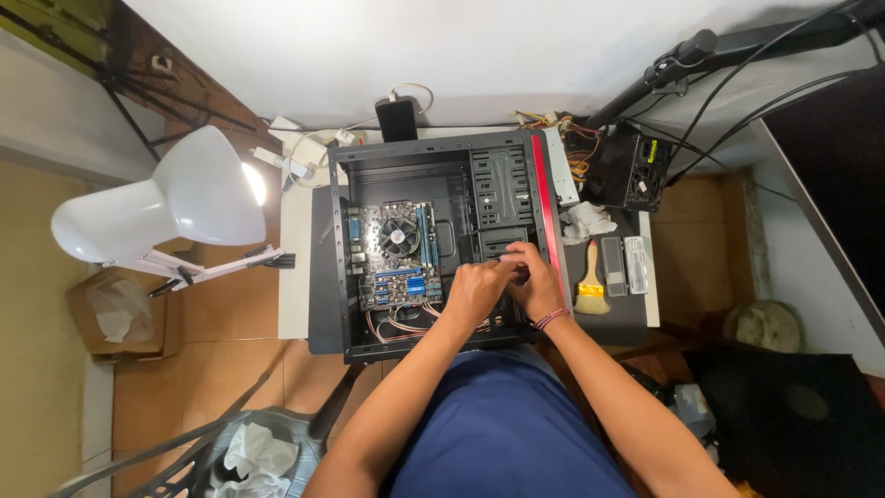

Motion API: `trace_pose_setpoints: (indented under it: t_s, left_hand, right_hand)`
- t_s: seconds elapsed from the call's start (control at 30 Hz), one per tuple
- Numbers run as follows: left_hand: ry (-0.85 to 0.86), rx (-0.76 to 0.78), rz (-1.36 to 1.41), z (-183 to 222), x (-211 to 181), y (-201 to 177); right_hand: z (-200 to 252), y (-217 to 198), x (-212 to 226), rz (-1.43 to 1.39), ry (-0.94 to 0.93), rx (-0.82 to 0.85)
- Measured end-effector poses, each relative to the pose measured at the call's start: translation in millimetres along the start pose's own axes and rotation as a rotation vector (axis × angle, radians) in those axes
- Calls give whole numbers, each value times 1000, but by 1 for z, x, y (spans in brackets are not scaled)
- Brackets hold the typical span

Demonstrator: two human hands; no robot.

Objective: Cleaning internal computer components and removing components from a PC case.

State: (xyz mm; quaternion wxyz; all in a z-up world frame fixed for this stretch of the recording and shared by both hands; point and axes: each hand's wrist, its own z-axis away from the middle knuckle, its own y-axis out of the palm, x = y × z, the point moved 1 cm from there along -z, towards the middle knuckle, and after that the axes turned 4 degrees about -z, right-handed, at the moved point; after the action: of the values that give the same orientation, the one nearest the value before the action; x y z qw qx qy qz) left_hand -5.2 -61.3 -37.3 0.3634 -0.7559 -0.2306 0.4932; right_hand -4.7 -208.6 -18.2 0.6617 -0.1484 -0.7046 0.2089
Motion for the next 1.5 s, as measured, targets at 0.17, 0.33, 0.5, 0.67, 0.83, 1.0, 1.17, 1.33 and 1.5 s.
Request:
trace_pose_setpoints:
  t_s: [0.17,0.33,0.5,0.67,0.83,1.0,1.17,1.33,1.5]
  left_hand:
    - [-19,-66,32,-10,-4,-12]
    - [-14,15,-13,-23,-1,-25]
    - [111,74,84,-31,6,-45]
    - [136,96,99,-24,17,-33]
    - [61,113,87,-25,13,-30]
    - [11,117,40,-28,7,-31]
    - [0,157,-10,-35,4,-37]
    - [146,108,139,-39,10,-50]
    - [240,202,24,-34,21,-35]
  right_hand:
    - [8,9,-15,73,20,-125]
    - [7,5,-12,91,29,-143]
    - [3,-1,-12,141,-67,-67]
    - [0,4,-29,77,11,-2]
    - [-4,2,-10,76,24,20]
    - [2,8,-3,149,8,-101]
    - [0,5,-4,156,3,-110]
    - [-4,-2,-1,124,4,-75]
    - [-10,-3,5,33,172,12]
